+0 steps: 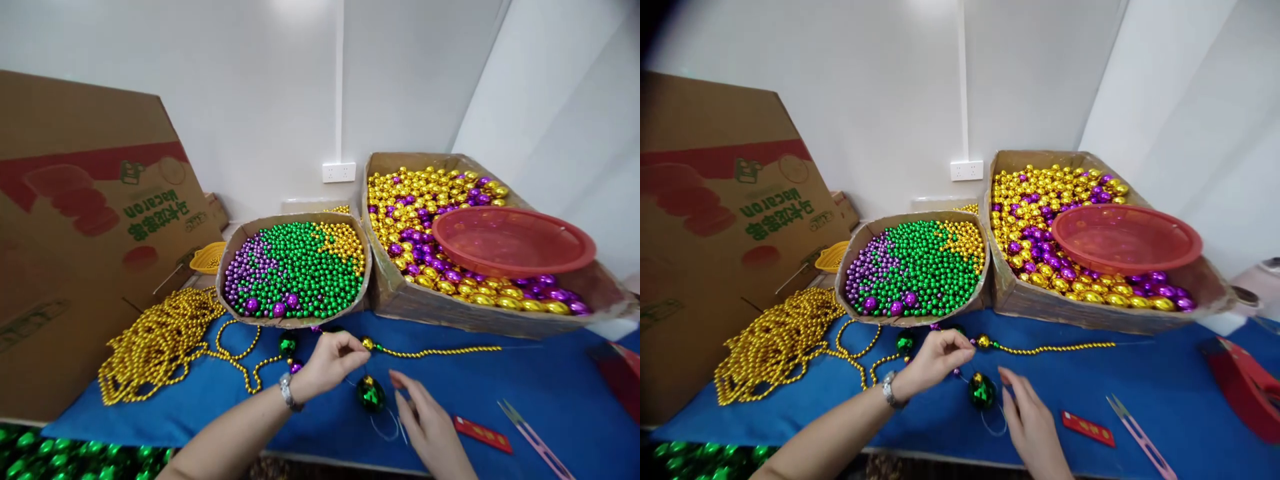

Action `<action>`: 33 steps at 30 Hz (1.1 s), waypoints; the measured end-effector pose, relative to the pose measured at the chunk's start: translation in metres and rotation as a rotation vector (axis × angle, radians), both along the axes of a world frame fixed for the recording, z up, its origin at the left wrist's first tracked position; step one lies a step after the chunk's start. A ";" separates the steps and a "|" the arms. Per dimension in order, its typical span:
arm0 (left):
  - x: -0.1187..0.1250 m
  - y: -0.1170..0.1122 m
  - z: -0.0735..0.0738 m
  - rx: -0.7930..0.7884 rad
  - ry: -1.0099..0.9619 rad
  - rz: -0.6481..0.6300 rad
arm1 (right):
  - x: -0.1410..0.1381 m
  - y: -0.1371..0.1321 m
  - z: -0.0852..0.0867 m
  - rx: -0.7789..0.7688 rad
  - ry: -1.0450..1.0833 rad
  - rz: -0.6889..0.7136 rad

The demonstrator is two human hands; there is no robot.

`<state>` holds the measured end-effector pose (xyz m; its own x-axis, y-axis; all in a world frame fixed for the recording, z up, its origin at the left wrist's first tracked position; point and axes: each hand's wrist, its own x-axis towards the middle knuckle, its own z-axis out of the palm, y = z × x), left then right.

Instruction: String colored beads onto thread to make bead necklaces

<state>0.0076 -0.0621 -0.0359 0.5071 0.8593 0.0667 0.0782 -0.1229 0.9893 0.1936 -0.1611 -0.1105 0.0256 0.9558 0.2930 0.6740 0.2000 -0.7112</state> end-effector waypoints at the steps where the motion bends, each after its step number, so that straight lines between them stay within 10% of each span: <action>1: 0.001 0.002 0.012 0.020 -0.010 -0.013 | -0.001 0.004 0.013 0.016 0.002 0.006; 9: -0.001 0.009 0.078 0.110 -0.091 -0.064 | -0.017 0.022 0.059 0.065 0.136 0.102; 17: -0.075 0.077 0.040 0.636 0.996 0.191 | 0.001 0.008 0.059 -0.049 0.283 0.047; 23: -0.087 0.093 0.020 0.562 1.030 0.216 | -0.022 0.002 0.043 -0.002 0.234 0.144; 33: -0.056 0.040 0.037 -0.388 -0.412 0.036 | -0.027 -0.002 0.032 0.034 0.130 0.128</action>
